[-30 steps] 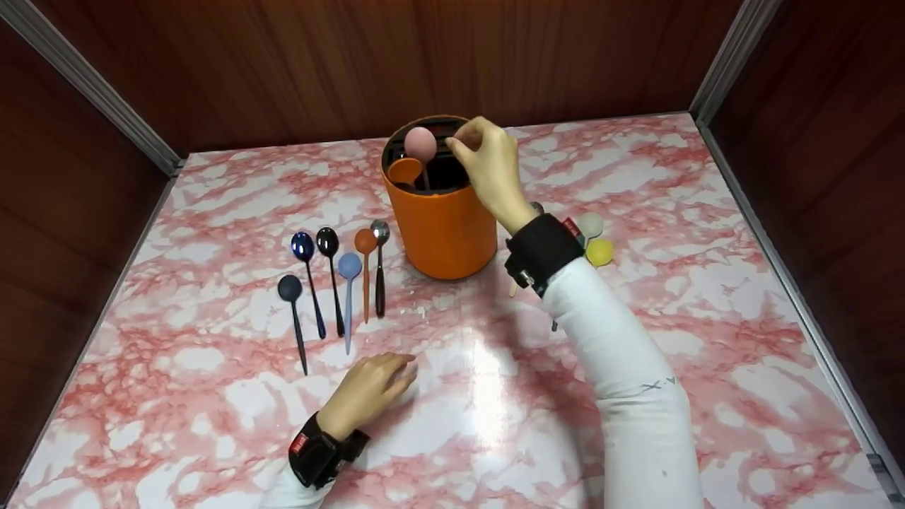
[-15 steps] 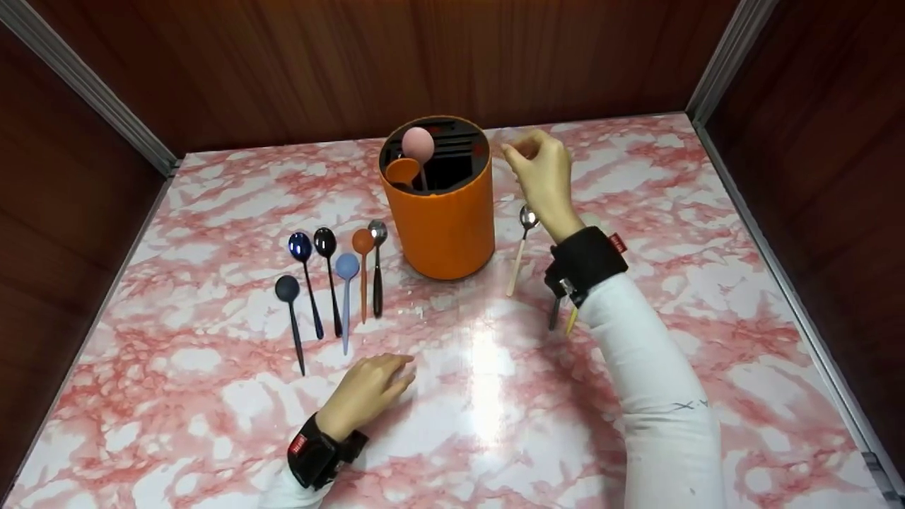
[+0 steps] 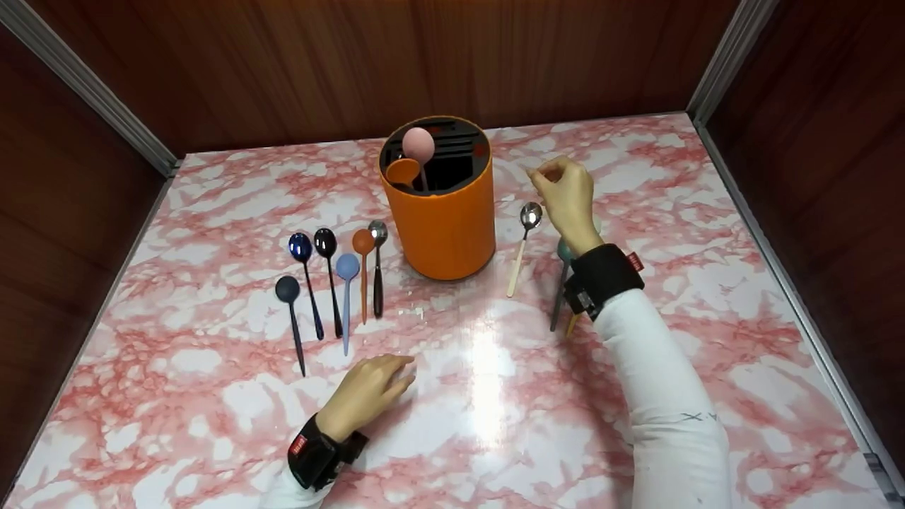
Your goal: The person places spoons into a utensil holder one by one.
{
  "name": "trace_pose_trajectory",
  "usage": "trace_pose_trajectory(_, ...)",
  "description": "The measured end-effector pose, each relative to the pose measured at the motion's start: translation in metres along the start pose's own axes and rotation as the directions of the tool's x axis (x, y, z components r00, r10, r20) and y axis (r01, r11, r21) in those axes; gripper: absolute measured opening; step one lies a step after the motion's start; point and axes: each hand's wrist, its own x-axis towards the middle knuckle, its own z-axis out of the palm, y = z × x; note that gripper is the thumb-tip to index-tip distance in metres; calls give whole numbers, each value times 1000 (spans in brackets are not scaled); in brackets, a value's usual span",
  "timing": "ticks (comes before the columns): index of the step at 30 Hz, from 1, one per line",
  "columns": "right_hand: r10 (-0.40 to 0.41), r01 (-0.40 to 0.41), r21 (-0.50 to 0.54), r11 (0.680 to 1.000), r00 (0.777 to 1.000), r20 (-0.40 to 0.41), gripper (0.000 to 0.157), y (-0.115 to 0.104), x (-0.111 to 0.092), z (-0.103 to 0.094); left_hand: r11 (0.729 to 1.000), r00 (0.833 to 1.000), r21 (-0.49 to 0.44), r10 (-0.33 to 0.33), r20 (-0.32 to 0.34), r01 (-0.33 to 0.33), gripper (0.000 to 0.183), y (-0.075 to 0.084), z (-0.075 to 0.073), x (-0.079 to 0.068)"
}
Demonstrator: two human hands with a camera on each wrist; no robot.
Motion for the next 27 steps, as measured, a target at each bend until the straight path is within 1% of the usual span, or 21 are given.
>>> trace_pose_trajectory(4, 14, -14, -25, 1000, 1000, 12, 19, 10, -1, 1, 1000, 1000, 5, 7, -13, -7, 29, -1, 0, 0)
trace_pose_trajectory(9, 33, -33, -14, 999, 999, 23, 18, 19, -4, 4, 1000, 1000, 1, 11, -17, -11, 28, -1, 0, -1)
trace_pose_trajectory(14, 41, -42, 3, 999, 998, 54, 21, 29, -7, 10, 1000, 1000, -7, 13, -20, -13, 27, -2, -1, -1)
trace_pose_trajectory(21, 16, 0, -136, 991, 993, 116, 19, 44, -8, 20, 1000, 1000, 8, 13, -20, -13, 27, -2, 0, 0)
trace_pose_trajectory(27, 40, -14, -170, 985, 988, 147, 16, 54, -11, 26, 1000, 1000, 12, 5, -16, -5, 27, -2, 0, -1)
